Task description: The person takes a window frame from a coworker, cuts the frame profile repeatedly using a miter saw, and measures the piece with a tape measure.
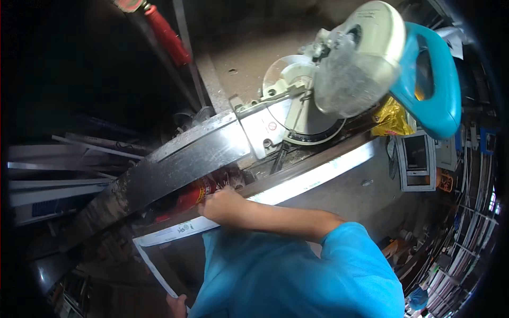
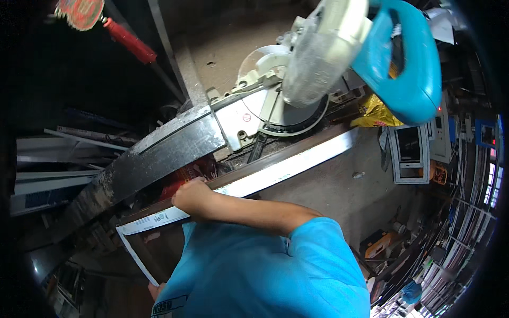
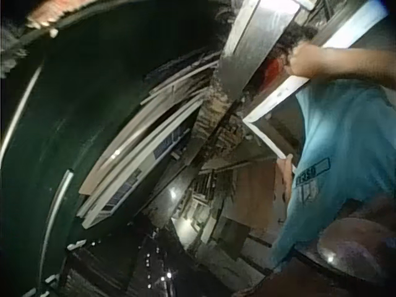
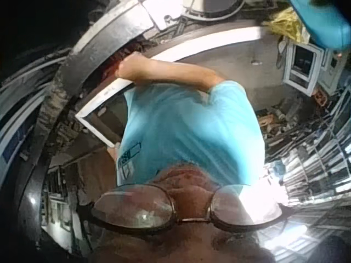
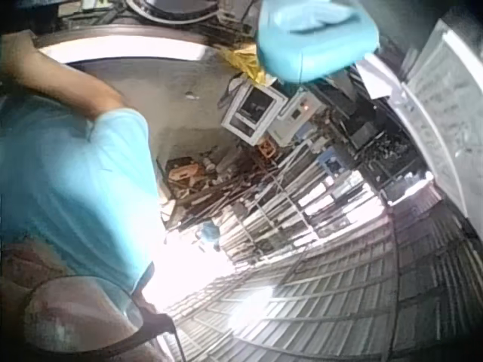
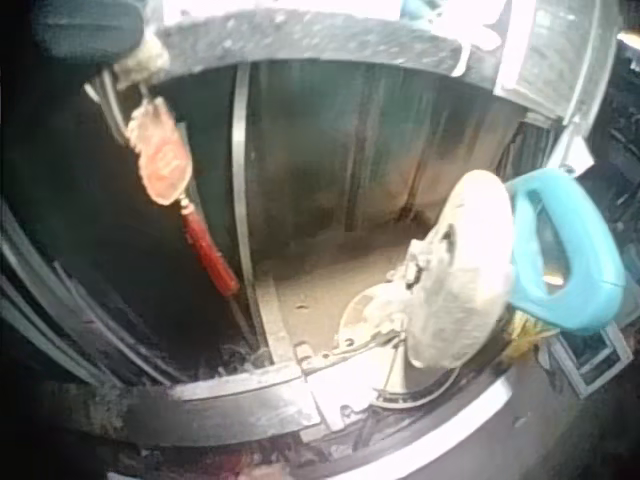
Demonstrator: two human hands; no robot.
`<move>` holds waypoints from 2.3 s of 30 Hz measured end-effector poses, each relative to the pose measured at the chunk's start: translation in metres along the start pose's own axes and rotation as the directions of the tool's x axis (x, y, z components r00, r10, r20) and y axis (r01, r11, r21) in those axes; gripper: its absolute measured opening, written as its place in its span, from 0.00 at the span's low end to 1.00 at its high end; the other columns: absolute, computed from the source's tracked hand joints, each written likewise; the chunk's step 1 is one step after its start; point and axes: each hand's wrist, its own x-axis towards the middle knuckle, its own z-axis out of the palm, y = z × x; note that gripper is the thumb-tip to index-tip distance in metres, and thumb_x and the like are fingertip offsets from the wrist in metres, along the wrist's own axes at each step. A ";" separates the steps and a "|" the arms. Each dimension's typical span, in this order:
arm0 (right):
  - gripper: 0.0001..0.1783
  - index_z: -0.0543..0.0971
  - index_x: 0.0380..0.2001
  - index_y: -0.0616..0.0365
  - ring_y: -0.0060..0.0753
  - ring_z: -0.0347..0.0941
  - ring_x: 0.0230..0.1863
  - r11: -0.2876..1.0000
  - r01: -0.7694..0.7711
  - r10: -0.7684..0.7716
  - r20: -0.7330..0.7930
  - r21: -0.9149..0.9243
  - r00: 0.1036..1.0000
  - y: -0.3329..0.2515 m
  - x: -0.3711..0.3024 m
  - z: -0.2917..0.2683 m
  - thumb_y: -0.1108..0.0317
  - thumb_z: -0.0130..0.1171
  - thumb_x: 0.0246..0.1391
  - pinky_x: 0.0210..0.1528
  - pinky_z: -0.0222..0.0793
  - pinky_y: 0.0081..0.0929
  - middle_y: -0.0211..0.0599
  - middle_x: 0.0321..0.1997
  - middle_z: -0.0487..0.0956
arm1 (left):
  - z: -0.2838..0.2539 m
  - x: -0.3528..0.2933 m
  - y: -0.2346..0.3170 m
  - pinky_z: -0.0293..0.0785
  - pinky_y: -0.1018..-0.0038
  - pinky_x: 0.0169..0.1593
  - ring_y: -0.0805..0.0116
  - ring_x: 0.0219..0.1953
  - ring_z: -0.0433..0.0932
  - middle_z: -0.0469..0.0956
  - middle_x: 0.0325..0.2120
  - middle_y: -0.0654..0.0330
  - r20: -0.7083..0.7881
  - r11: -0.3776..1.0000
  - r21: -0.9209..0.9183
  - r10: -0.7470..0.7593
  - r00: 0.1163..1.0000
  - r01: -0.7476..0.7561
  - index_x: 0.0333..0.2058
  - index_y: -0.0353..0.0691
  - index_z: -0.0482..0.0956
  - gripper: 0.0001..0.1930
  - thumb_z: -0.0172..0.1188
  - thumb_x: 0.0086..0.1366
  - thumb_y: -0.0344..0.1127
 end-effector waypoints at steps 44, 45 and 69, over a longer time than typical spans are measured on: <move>0.25 0.74 0.61 0.55 0.45 0.71 0.66 0.768 -0.635 0.515 -0.671 0.084 0.534 0.346 -0.225 -0.027 0.61 0.62 0.62 0.68 0.65 0.45 0.40 0.65 0.76 | -0.053 0.111 0.121 0.74 0.65 0.53 0.58 0.47 0.80 0.81 0.46 0.52 -0.306 0.736 -0.635 0.040 0.951 -0.235 0.52 0.28 0.79 0.26 0.69 0.54 0.29; 0.24 0.77 0.57 0.55 0.48 0.73 0.64 0.894 -0.153 0.446 -0.814 0.421 0.372 0.344 -0.226 -0.024 0.63 0.66 0.58 0.64 0.69 0.45 0.42 0.62 0.78 | -0.051 0.116 0.118 0.74 0.65 0.53 0.58 0.47 0.80 0.82 0.46 0.52 -0.326 0.711 -0.651 0.055 0.944 -0.267 0.51 0.28 0.79 0.25 0.70 0.54 0.30; 0.33 0.73 0.61 0.70 0.62 0.62 0.72 0.482 -0.759 0.733 -0.676 0.436 0.077 0.224 -0.236 0.068 0.72 0.64 0.49 0.73 0.59 0.44 0.62 0.70 0.66 | -0.025 0.074 0.174 0.66 0.65 0.65 0.53 0.61 0.73 0.74 0.60 0.48 -0.166 0.808 -0.571 0.059 0.984 -0.145 0.66 0.30 0.65 0.34 0.69 0.65 0.35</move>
